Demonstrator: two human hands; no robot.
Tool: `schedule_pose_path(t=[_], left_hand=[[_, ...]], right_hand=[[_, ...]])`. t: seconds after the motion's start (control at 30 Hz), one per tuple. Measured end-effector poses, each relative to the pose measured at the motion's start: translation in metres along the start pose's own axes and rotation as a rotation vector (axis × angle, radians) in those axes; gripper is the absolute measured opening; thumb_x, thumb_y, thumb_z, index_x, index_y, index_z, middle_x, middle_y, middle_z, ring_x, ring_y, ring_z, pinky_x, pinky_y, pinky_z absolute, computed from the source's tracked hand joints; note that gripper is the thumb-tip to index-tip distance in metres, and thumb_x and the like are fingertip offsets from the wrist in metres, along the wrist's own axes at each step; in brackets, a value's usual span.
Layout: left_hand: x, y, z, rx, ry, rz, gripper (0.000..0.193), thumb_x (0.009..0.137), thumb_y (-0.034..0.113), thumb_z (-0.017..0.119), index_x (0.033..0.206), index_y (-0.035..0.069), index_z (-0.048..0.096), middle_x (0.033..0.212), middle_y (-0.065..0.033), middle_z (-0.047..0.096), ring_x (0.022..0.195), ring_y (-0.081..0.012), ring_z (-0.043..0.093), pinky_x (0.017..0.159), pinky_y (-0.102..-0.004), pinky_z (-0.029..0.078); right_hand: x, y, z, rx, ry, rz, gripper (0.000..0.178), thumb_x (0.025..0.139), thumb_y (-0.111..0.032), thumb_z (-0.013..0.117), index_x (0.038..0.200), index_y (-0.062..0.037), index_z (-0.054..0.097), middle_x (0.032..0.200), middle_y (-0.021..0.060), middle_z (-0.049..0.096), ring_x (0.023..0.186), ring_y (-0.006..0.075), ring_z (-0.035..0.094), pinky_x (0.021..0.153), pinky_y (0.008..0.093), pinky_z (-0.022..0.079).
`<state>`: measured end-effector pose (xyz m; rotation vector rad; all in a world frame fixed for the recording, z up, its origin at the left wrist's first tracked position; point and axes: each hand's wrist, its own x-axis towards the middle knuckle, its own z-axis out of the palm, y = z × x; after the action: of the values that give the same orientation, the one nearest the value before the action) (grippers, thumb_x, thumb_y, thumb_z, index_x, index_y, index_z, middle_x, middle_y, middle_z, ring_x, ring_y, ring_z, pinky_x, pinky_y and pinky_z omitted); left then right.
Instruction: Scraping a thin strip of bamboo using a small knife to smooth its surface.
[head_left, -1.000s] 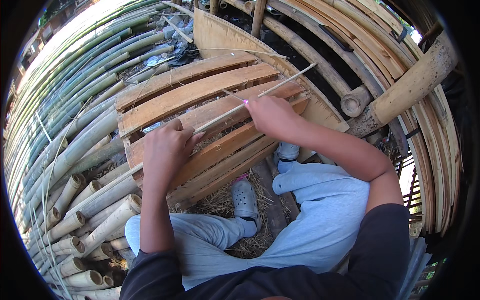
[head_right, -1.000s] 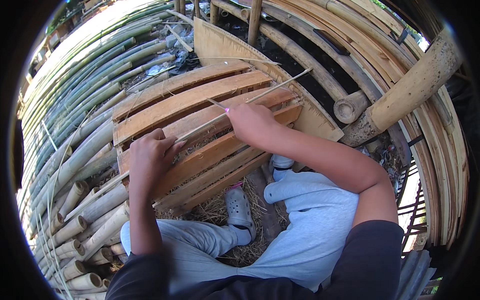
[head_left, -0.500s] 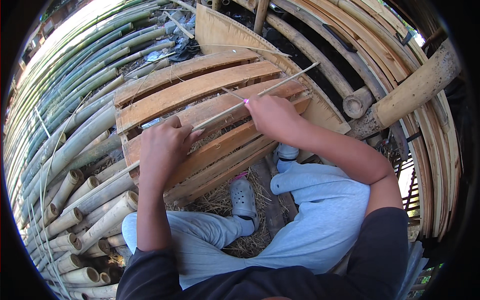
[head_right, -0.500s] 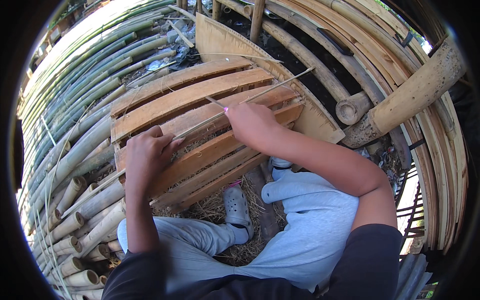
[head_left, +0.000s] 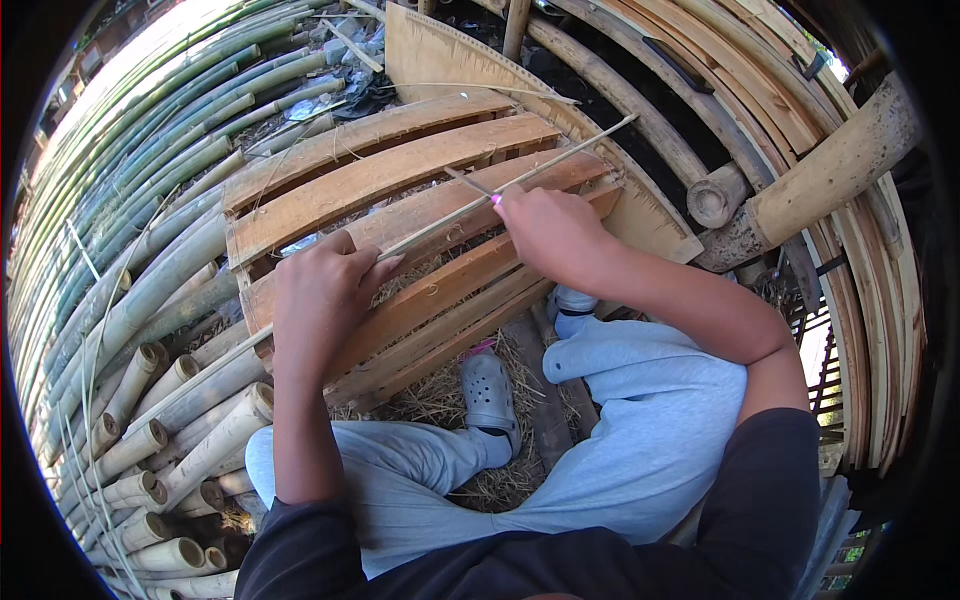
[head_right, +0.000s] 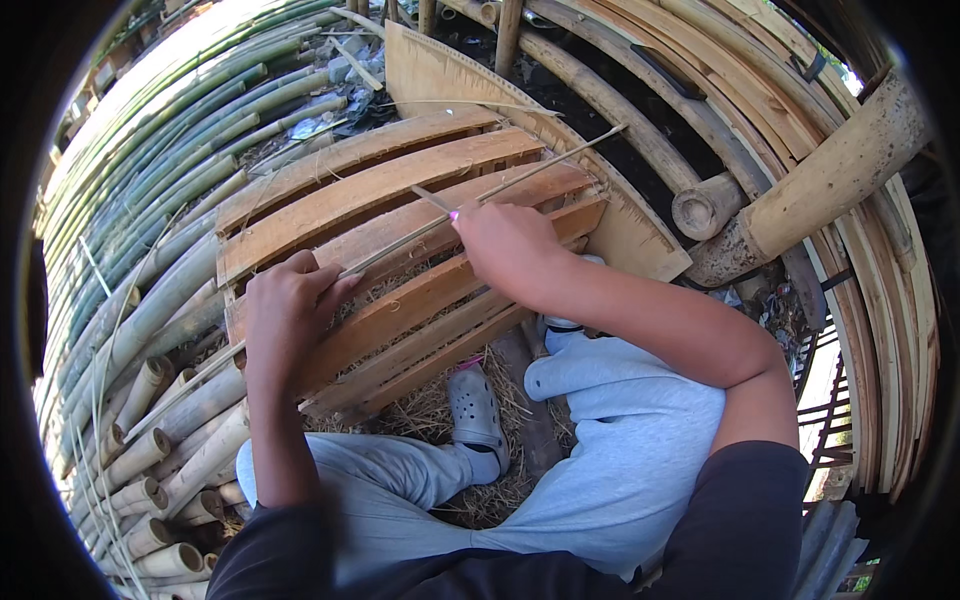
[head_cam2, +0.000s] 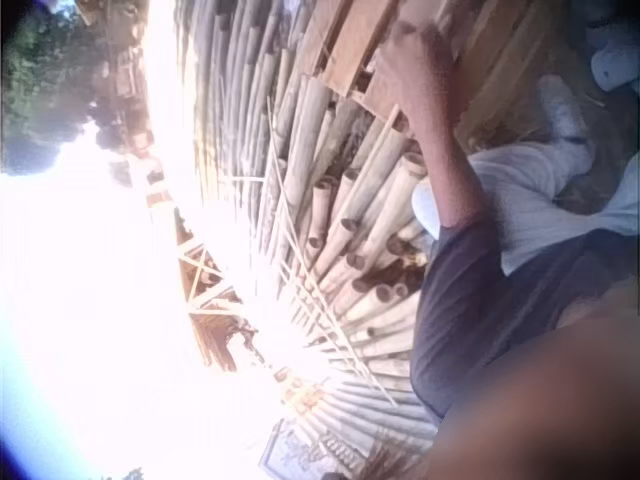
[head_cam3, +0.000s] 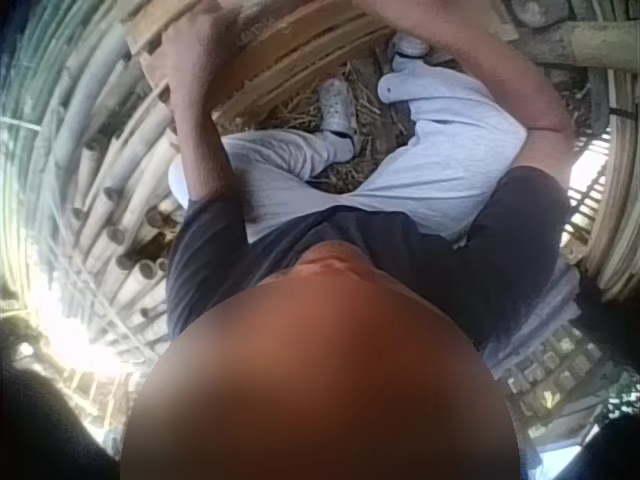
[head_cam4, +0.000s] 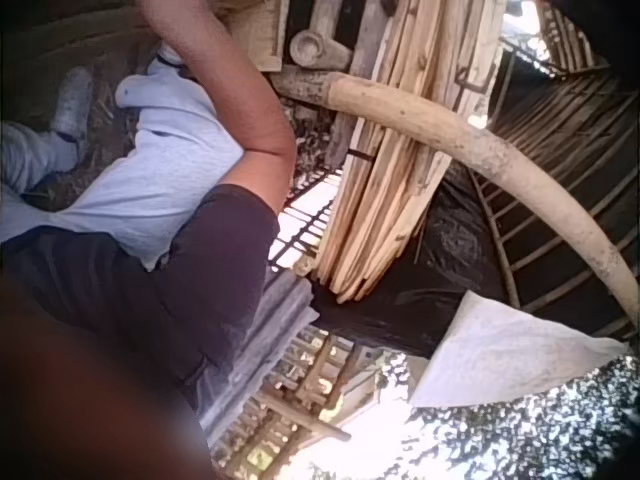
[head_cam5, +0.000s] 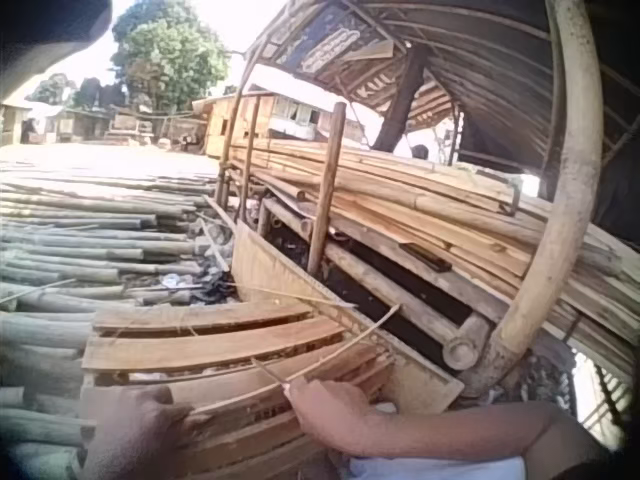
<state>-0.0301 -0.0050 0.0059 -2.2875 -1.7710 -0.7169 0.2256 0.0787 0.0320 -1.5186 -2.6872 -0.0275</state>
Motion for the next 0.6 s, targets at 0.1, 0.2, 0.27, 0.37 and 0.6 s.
schedule_pose_path(t=[0.1,0.2,0.27,0.37,0.6], left_hand=[[-0.004,-0.003,-0.008,0.012,-0.002,-0.031,0.025,0.087,0.032,0.075,0.078,0.009,0.073,0.070,-0.0092,0.058,0.064,-0.0301,0.061,0.060,-0.0443,0.045],[-0.003,-0.002,-0.006,0.006,-0.013,-0.035,0.025,0.087,0.033,0.075,0.078,0.009,0.073,0.070,-0.0093,0.058,0.064,-0.0305,0.061,0.060,-0.0444,0.045],[0.000,0.001,0.000,-0.011,-0.011,-0.017,0.025,0.088,0.033,0.075,0.078,0.009,0.073,0.070,-0.0094,0.058,0.064,-0.0306,0.061,0.061,-0.0444,0.045],[0.001,0.004,-0.004,0.003,0.013,-0.005,0.029,0.089,0.034,0.074,0.075,0.008,0.070,0.070,-0.0093,0.058,0.065,-0.0302,0.062,0.060,-0.0438,0.047],[-0.003,0.002,-0.005,0.041,0.008,-0.034,0.031,0.090,0.035,0.073,0.074,0.008,0.068,0.070,-0.0091,0.058,0.065,-0.0299,0.064,0.060,-0.0434,0.049]], right_hand=[[-0.006,-0.040,-0.004,0.026,-0.059,-0.151,0.028,0.106,-0.024,0.048,0.093,-0.0002,0.056,0.069,0.0206,0.068,0.068,0.0394,0.072,0.058,0.0503,0.057],[-0.002,-0.012,-0.001,-0.071,-0.030,-0.006,0.021,0.100,-0.017,0.055,0.093,0.0009,0.062,0.076,0.0190,0.073,0.074,0.0342,0.075,0.062,0.0439,0.061],[0.011,0.049,0.014,-0.129,0.052,0.170,0.020,0.099,-0.015,0.054,0.095,0.0011,0.065,0.082,0.0199,0.074,0.079,0.0354,0.075,0.068,0.0467,0.061],[0.018,0.098,0.012,-0.169,0.119,0.297,0.022,0.100,-0.015,0.052,0.096,0.0009,0.068,0.086,0.0217,0.074,0.082,0.0381,0.074,0.072,0.0498,0.060],[-0.009,0.006,-0.003,0.096,0.026,-0.151,0.032,0.106,-0.025,0.048,0.093,0.0018,0.058,0.067,0.0238,0.065,0.065,0.0452,0.068,0.058,0.0517,0.055]])
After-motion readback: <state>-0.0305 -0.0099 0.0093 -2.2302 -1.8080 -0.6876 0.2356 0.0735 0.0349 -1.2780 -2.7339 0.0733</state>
